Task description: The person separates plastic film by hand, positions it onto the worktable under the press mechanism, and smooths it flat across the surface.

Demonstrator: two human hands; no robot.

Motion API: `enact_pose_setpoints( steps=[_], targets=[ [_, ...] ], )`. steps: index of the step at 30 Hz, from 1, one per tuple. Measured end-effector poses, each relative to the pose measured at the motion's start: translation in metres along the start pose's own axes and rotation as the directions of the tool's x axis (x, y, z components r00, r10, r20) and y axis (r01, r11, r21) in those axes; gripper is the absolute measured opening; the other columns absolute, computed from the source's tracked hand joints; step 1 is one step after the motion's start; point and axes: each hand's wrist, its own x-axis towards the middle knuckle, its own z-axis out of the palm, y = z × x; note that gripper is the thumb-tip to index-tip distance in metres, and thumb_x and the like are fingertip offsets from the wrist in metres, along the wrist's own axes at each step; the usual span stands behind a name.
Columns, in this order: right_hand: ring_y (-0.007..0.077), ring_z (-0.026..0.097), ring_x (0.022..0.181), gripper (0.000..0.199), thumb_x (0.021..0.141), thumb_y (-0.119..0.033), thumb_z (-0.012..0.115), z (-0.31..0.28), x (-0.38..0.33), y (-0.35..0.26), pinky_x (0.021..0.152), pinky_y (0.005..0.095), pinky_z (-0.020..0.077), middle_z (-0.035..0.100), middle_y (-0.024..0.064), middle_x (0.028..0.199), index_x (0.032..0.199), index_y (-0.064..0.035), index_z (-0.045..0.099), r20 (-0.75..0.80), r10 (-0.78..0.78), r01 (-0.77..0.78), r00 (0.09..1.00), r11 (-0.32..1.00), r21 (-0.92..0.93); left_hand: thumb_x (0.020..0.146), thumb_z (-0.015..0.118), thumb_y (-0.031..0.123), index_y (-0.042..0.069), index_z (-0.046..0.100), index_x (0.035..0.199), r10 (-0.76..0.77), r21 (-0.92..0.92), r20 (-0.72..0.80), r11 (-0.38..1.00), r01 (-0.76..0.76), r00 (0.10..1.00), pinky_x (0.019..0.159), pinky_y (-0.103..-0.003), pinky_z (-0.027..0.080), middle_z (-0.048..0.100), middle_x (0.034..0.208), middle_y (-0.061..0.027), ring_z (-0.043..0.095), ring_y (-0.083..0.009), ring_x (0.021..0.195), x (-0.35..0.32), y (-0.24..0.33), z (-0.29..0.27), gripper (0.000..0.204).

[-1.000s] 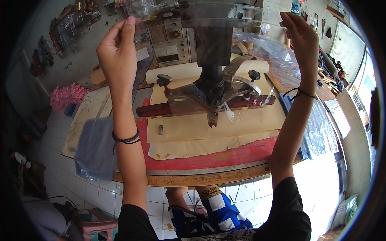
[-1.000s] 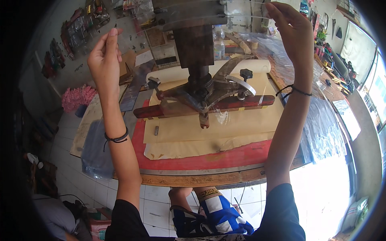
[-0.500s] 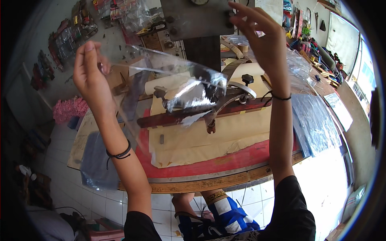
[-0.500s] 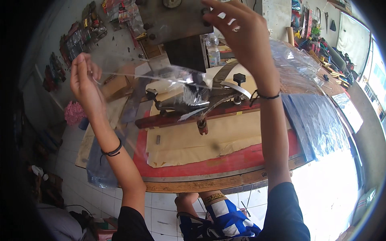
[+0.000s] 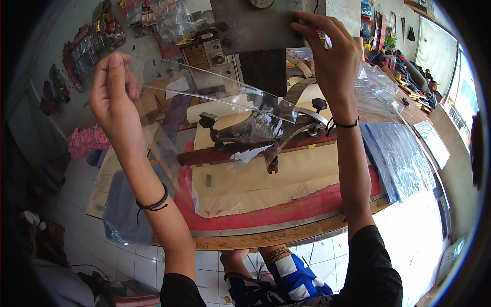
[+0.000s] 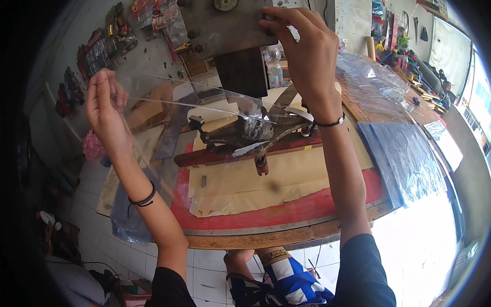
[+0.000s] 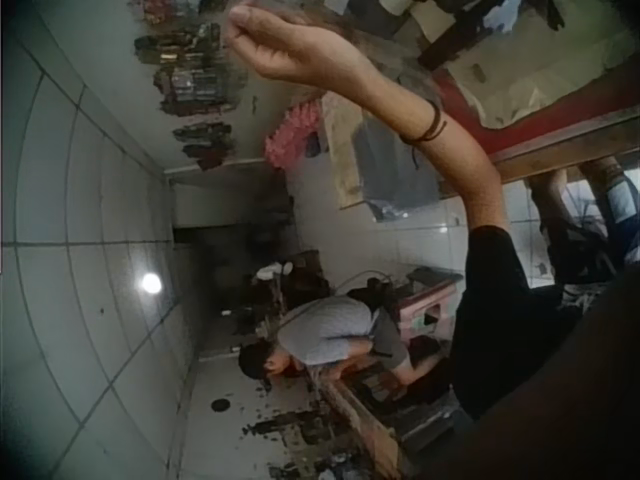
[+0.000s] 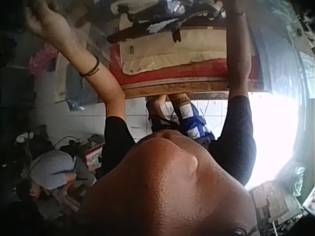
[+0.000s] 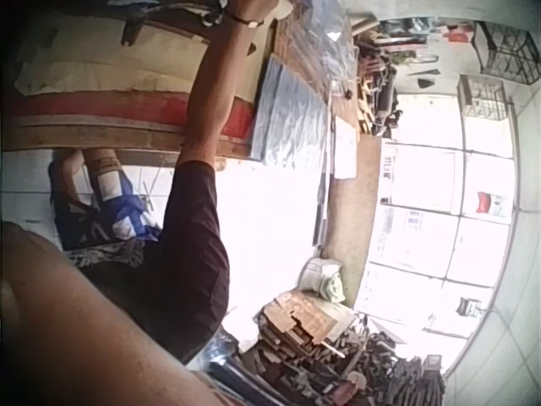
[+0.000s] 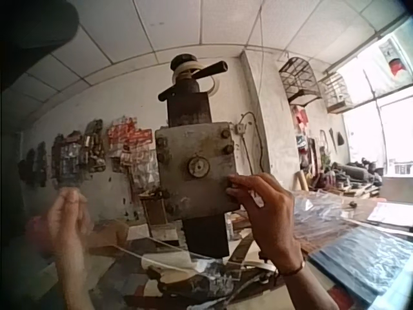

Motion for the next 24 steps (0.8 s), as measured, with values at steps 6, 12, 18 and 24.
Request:
enact_pose_setpoints(
  steps=[6, 12, 18, 24],
  targets=[
    [0.0117, 0.067, 0.081, 0.029, 0.083, -0.021, 0.078, -0.012, 0.007, -0.007, 0.077, 0.0284, 0.05, 0.072, 0.005, 0.092, 0.111, -0.0116, 0.074, 0.132, 0.131, -0.133, 0.983, 0.991, 0.007, 0.104, 0.055, 0.027, 0.001, 0.063, 0.097, 0.015, 0.028, 0.001, 0.999, -0.015, 1.0, 0.056, -0.022, 0.029, 0.042, 0.068, 0.0051, 0.036, -0.0037, 0.06, -0.003, -0.003, 0.006, 0.028],
    [0.0186, 0.067, 0.088, 0.056, 0.079, -0.03, 0.083, -0.045, 0.01, -0.054, 0.082, 0.0325, 0.051, 0.069, 0.0109, 0.108, 0.125, -0.0057, 0.063, 0.547, -0.074, -0.213, 0.834, 0.871, 0.442, 0.104, 0.054, 0.026, 0.002, 0.062, 0.098, 0.076, -0.027, -0.046, 0.997, -0.077, 0.996, 0.056, -0.022, 0.029, 0.044, 0.069, 0.0044, 0.036, -0.0037, 0.062, -0.011, 0.008, 0.021, 0.026],
    [0.0334, 0.063, 0.111, 0.07, 0.08, -0.04, 0.081, -0.042, 0.006, -0.046, 0.092, 0.0415, 0.0509, 0.066, 0.0165, 0.118, 0.134, -0.0032, 0.053, 0.707, -0.199, -0.163, 0.678, 0.898, 0.409, 0.106, 0.05, 0.023, 0.004, 0.057, 0.098, 0.074, -0.167, -0.185, 0.98, -0.105, 0.98, 0.056, -0.024, 0.029, 0.046, 0.069, 0.0029, 0.037, -0.0042, 0.063, -0.017, 0.016, 0.036, 0.022],
    [0.0247, 0.067, 0.09, 0.052, 0.083, -0.033, 0.08, -0.027, 0.006, -0.047, 0.079, 0.0365, 0.0514, 0.07, 0.0107, 0.098, 0.122, -0.0044, 0.061, 0.724, -0.22, -0.256, 0.654, 0.836, 0.485, 0.106, 0.05, 0.023, 0.005, 0.054, 0.094, 0.151, -0.137, -0.069, 0.978, -0.159, 0.986, 0.055, -0.023, 0.027, 0.044, 0.065, 0.0032, 0.035, -0.0038, 0.06, -0.022, 0.004, 0.039, 0.023]
  ],
)
